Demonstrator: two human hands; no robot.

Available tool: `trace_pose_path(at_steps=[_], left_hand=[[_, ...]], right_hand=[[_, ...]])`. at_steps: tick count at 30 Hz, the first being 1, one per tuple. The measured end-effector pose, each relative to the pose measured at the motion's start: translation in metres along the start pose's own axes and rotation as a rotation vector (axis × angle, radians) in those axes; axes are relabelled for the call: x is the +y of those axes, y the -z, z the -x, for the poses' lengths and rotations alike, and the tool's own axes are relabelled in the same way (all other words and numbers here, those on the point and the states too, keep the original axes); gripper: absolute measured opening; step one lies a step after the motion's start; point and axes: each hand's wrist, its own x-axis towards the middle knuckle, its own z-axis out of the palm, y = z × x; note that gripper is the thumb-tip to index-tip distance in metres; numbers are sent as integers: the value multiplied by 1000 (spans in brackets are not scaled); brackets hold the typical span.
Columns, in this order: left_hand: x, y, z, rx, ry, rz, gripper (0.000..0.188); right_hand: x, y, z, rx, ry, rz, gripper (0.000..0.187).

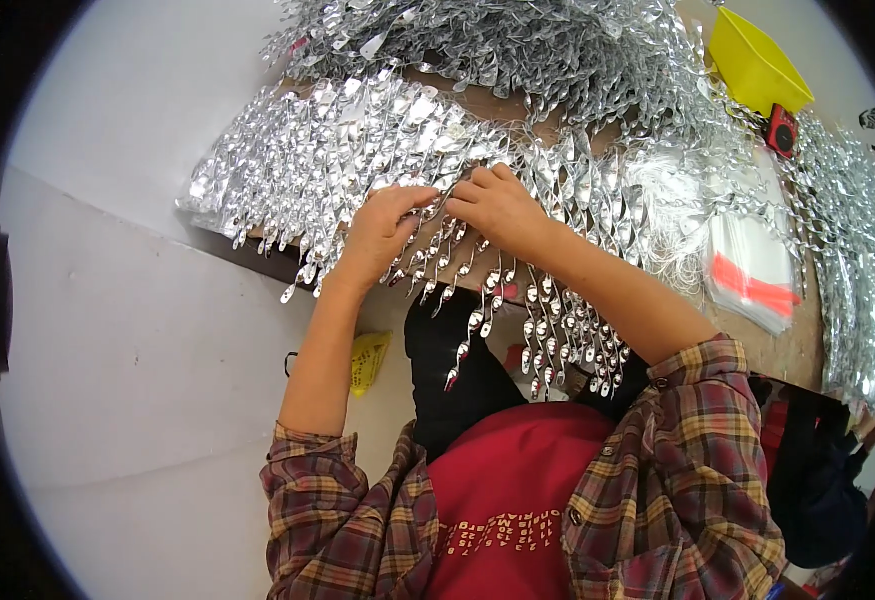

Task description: Packaging silver tinsel decorations into clear plastic bags at a workstation.

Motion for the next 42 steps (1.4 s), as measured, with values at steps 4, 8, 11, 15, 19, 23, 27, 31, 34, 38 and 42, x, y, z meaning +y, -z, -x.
trace_pose_path(at_steps=[4,8,11,15,19,23,27,31,34,38,42], left_hand=[[-1,-1,-1,-13,1,-11,37],[0,-2,-1,-10,-16,-9,38],[1,-2,-1,-20,-7,-54,37],[3,-3,0,24,-46,-49,37],[3,-4,-1,21,-34,-52,35],[1,-6,-1,33,-39,-69,33],[2,-4,0,49,-41,-81,30],[27,-12,5,176,-245,-293,22],[58,-24,31,213,-71,-362,19],[74,-26,54,221,56,-293,18],[81,-32,50,196,138,-249,18]], right_hand=[[2,2,1,0,21,3,27],[5,6,3,20,39,-5,27],[3,9,3,8,42,-21,26],[3,9,5,7,25,-16,23],[6,10,10,-10,17,-37,21],[6,11,15,-50,10,-25,21],[5,12,15,-66,19,-21,21],[4,10,16,-78,6,1,23],[3,15,15,-30,-12,-48,25],[3,11,14,-21,-25,-53,26],[9,8,18,19,14,-53,24]])
